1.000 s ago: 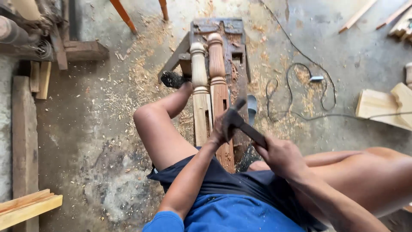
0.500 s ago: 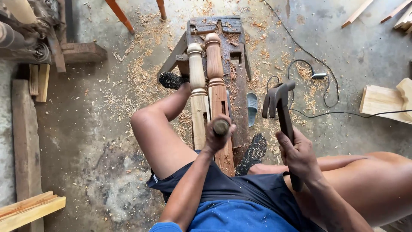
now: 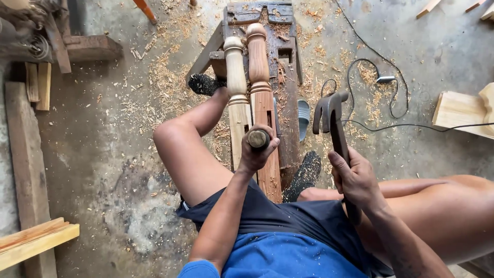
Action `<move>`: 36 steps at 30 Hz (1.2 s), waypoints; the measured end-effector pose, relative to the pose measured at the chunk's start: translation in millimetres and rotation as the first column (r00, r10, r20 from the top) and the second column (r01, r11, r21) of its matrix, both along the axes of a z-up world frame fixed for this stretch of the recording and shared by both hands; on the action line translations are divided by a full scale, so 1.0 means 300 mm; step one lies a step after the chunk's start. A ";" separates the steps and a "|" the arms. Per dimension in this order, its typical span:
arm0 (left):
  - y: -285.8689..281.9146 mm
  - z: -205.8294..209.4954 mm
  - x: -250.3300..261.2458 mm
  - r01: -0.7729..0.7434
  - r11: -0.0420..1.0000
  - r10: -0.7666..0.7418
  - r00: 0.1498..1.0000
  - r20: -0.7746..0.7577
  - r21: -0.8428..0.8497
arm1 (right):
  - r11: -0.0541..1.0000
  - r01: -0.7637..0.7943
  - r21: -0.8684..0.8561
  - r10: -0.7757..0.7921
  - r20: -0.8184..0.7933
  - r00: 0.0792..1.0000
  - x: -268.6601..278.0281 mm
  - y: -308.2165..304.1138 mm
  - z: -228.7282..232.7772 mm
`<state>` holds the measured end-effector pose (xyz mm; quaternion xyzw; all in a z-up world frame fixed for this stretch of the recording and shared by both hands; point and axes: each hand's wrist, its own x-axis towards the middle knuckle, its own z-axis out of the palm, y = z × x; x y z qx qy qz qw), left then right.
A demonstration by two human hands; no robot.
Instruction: Carving and shaping wooden furniture legs using a hammer and chisel at a woodworking station.
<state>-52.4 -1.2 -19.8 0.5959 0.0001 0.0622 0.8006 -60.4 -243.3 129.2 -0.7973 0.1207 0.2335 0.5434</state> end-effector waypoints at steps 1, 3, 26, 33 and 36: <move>-0.003 -0.005 -0.001 0.000 1.000 0.000 1.000 0.001 0.000 | 1.000 0.000 0.000 0.000 0.001 1.000 0.000 0.002 0.001; -0.011 -0.014 -0.003 -0.011 0.999 0.011 1.000 0.002 -0.030 | 1.000 0.002 -0.018 -0.003 -0.013 1.000 -0.003 0.005 0.006; -0.107 -0.196 0.020 0.060 0.987 -0.053 0.997 -0.047 0.151 | 0.686 -0.366 -0.629 0.585 0.178 0.791 -0.005 0.120 0.225; -0.096 -0.024 0.040 0.062 0.961 -0.066 0.998 0.008 0.268 | 0.973 -0.229 0.019 0.172 0.597 0.784 -0.115 -0.062 -0.021; -0.102 -0.106 0.020 -0.062 0.934 -0.044 0.958 0.284 0.353 | 0.514 -0.369 -0.774 0.652 0.074 0.754 -0.017 0.058 0.016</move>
